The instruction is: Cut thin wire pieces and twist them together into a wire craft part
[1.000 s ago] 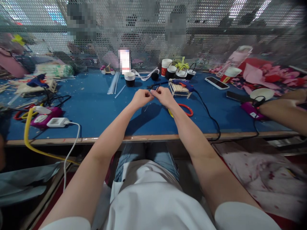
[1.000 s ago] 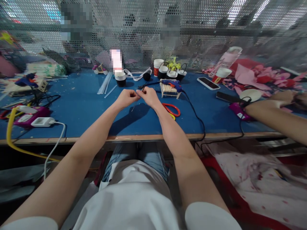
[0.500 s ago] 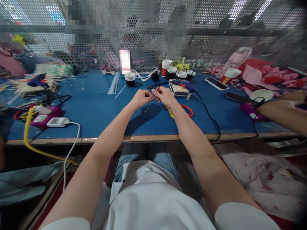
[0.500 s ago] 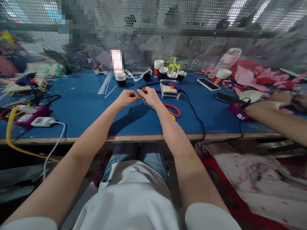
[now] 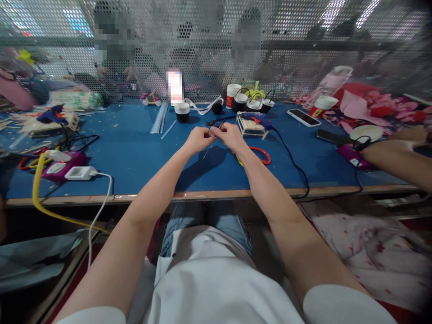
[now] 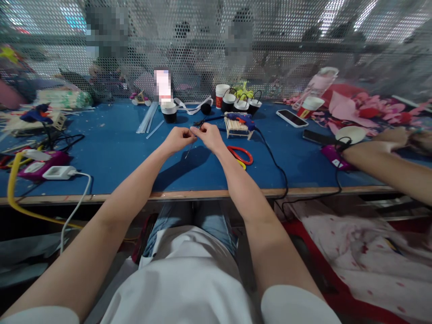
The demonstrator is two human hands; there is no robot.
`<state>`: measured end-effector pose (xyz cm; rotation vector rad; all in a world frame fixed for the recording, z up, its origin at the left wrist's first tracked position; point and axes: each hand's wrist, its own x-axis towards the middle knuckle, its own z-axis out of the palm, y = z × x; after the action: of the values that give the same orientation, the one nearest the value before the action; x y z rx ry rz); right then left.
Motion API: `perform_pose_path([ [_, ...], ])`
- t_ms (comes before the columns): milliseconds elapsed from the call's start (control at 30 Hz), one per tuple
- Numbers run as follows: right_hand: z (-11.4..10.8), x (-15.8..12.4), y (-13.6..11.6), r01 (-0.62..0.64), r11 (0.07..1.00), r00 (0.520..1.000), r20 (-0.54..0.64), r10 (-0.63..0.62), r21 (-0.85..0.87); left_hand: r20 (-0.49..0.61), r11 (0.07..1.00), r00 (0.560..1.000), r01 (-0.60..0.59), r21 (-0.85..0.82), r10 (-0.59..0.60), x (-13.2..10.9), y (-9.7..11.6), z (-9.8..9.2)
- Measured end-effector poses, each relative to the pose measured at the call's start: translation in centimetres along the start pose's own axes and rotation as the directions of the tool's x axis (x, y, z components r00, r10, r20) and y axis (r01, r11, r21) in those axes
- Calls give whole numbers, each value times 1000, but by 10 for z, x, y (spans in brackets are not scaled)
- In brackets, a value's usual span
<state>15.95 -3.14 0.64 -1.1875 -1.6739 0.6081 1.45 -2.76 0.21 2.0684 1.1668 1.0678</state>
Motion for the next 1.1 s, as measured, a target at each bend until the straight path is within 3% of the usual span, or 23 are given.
perform_pose_path([
  [100,-1,-2,-2,-13,984,992,125,-10,178,20,994,1000,25,-106,-23,-1,2,-1],
  [167,-1,-1,-1,-20,979,991,135,-8,203,30,991,999,35,-131,-31,-1,2,-2],
  [467,0,2,4,-47,998,997,64,44,40,104,990,995,23,-139,-8,1,-2,-3],
  [1100,-2,1,0,-36,991,996,79,46,-131,128,987,989,-95,133,77,7,-12,-4],
])
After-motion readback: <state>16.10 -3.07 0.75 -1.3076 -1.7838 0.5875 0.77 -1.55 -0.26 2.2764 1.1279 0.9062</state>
